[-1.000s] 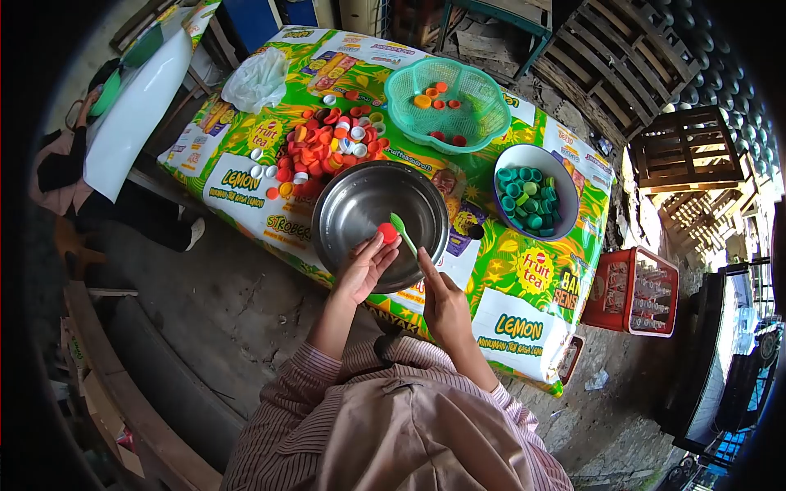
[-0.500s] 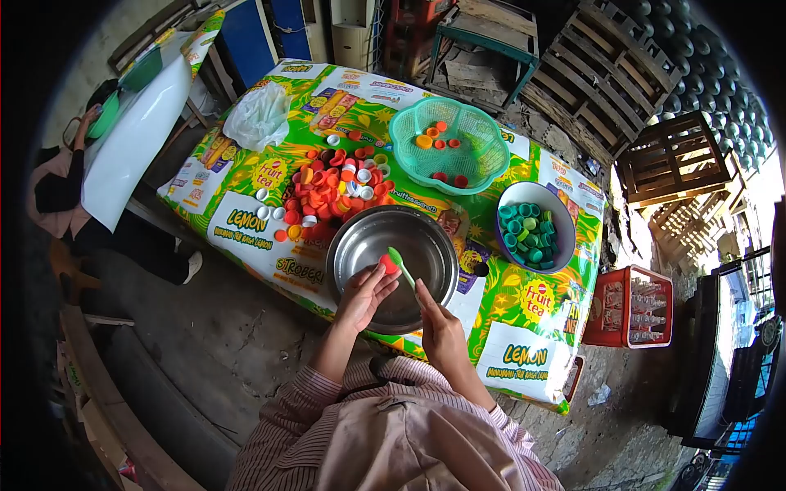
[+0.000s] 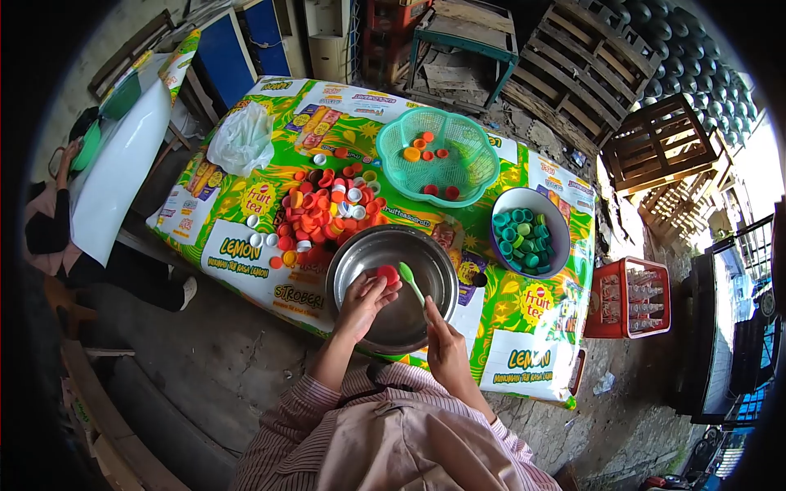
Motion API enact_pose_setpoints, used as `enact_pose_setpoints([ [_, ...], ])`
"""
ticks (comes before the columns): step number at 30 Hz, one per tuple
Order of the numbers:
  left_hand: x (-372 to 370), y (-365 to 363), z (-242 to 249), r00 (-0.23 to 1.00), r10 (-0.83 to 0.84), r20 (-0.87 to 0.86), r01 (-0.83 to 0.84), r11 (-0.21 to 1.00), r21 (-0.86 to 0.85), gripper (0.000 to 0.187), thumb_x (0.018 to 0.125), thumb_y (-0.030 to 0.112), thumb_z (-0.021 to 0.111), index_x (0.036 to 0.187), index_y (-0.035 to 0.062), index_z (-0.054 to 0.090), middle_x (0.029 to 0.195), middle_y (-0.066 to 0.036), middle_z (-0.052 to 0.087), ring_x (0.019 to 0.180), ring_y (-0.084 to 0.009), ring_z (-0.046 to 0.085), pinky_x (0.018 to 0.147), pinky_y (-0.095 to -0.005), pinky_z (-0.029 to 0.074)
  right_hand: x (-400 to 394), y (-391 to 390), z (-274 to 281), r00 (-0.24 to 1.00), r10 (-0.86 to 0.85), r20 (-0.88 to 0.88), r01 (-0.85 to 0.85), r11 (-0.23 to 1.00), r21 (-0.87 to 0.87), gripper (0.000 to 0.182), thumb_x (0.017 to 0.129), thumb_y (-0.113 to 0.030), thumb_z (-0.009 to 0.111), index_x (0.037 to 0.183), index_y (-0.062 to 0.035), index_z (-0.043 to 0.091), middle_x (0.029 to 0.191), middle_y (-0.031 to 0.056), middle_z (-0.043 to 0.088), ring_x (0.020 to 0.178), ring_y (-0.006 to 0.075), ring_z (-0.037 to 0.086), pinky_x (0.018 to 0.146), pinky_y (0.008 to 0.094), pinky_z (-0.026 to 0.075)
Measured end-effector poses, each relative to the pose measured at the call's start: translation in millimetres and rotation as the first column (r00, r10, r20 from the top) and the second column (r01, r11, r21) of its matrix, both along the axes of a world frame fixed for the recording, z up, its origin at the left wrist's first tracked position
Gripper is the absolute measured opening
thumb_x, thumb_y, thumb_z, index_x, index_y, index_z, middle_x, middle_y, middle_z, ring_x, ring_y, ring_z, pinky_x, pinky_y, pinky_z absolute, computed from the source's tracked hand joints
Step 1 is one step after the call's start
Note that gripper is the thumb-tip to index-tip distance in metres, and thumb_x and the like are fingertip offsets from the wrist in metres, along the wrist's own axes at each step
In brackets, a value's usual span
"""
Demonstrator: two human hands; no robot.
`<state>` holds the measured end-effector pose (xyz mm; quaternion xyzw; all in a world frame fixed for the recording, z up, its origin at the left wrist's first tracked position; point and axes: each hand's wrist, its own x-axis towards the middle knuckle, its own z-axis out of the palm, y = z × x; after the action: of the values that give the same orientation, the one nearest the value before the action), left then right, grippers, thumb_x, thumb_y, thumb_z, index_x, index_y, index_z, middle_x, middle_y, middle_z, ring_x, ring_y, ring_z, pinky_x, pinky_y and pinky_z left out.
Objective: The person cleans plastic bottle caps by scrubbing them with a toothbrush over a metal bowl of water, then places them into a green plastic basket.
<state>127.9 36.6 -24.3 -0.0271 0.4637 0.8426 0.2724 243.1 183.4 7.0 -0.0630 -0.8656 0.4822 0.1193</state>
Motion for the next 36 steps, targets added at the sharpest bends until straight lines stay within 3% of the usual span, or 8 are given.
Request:
enact_pose_setpoints([
  [4, -6.2, 2.1, -7.0, 0.999, -0.033, 0.006, 0.032, 0.998, 0.049, 0.030, 0.093, 0.016, 0.052, 0.121, 0.0061, 0.049, 0.103, -0.006, 0.060, 0.092, -0.0153, 0.060, 0.078, -0.0270, 0.049, 1.0, 0.7, 1.4, 0.995, -0.007, 0.098, 0.013, 0.998, -0.057, 0.056, 0.086, 0.004, 0.045, 0.139, -0.0124, 0.035, 0.102, 0.0250, 0.062, 0.082, 0.0357, 0.064, 0.072, 0.0361, 0.050],
  [8, -5.5, 7.5, -5.6, 0.999, -0.046, -0.025, 0.047, 0.999, 0.024, 0.031, 0.093, 0.016, 0.052, 0.123, 0.0071, 0.049, 0.103, -0.004, 0.059, 0.092, -0.0138, 0.059, 0.078, -0.0261, 0.048, 5.5, -1.4, -7.2, 0.979, 0.063, 0.193, 0.002, 0.949, -0.316, 0.056, 0.088, 0.004, 0.043, 0.140, -0.0123, 0.032, 0.083, 0.0144, 0.061, 0.065, 0.0119, 0.052, 0.065, 0.0229, 0.040],
  [10, -4.0, 10.6, -7.5, 0.997, -0.034, -0.065, 0.034, 0.999, -0.013, 0.031, 0.093, 0.015, 0.052, 0.123, 0.0073, 0.049, 0.104, -0.004, 0.059, 0.093, -0.0137, 0.059, 0.078, -0.0261, 0.048, 5.3, -6.7, 3.3, 0.927, 0.154, 0.342, 0.115, 0.750, -0.651, 0.054, 0.090, 0.001, 0.043, 0.141, -0.0140, 0.032, 0.080, 0.0096, 0.057, 0.066, 0.0100, 0.044, 0.065, 0.0213, 0.039],
  [14, -3.8, 8.4, -10.0, 0.999, -0.053, -0.009, 0.053, 0.998, 0.015, 0.032, 0.094, 0.016, 0.051, 0.123, 0.0054, 0.049, 0.109, -0.005, 0.058, 0.097, -0.0146, 0.059, 0.083, -0.0278, 0.049, 4.7, -11.9, -8.3, 0.989, 0.043, 0.140, 0.008, 0.939, -0.344, 0.050, 0.093, -0.003, 0.043, 0.141, -0.0124, 0.032, 0.070, 0.0008, 0.048, 0.057, 0.0095, 0.041, 0.053, 0.0229, 0.036],
  [17, -4.5, 4.8, -7.1, 0.997, -0.076, 0.035, 0.075, 0.997, 0.028, 0.033, 0.094, 0.018, 0.051, 0.123, 0.0029, 0.050, 0.111, -0.006, 0.058, 0.098, -0.0157, 0.059, 0.086, -0.0293, 0.049, 4.0, -11.4, 9.8, 0.972, 0.031, 0.234, 0.024, 0.973, -0.231, 0.052, 0.090, -0.001, 0.045, 0.140, -0.0122, 0.033, 0.093, 0.0199, 0.064, 0.081, 0.0264, 0.065, 0.070, 0.0301, 0.046],
  [20, -6.8, -1.1, -10.6, 0.993, -0.113, -0.028, 0.113, 0.994, -0.012, 0.033, 0.094, 0.020, 0.050, 0.122, 0.0014, 0.050, 0.113, -0.007, 0.057, 0.101, -0.0183, 0.059, 0.089, -0.0307, 0.049, 5.3, -4.2, 11.8, 0.958, 0.069, 0.280, -0.036, 0.992, -0.121, 0.053, 0.088, 0.001, 0.046, 0.138, -0.0117, 0.035, 0.097, 0.0253, 0.062, 0.082, 0.0374, 0.064, 0.070, 0.0350, 0.049],
  [23, -6.8, -3.0, -9.2, 0.995, -0.095, 0.018, 0.094, 0.993, 0.077, 0.031, 0.095, 0.017, 0.048, 0.121, 0.0016, 0.049, 0.115, -0.009, 0.056, 0.108, -0.0212, 0.057, 0.091, -0.0295, 0.048, 5.5, -1.8, 2.2, 0.997, 0.001, 0.081, 0.005, 0.997, -0.078, 0.053, 0.087, 0.001, 0.046, 0.138, -0.0115, 0.036, 0.094, 0.0270, 0.061, 0.082, 0.0412, 0.062, 0.069, 0.0405, 0.050],
  [36, 0.9, 0.6, -10.6, 0.996, -0.087, 0.015, 0.084, 0.984, 0.156, 0.029, 0.094, 0.016, 0.047, 0.119, 0.0007, 0.049, 0.117, -0.010, 0.056, 0.108, -0.0203, 0.056, 0.096, -0.0313, 0.046, 9.3, -12.7, 8.7, 0.986, 0.024, 0.165, 0.008, 0.982, -0.191, 0.054, 0.088, 0.002, 0.046, 0.139, -0.0112, 0.034, 0.103, 0.0256, 0.061, 0.084, 0.0380, 0.064, 0.070, 0.0366, 0.050],
])
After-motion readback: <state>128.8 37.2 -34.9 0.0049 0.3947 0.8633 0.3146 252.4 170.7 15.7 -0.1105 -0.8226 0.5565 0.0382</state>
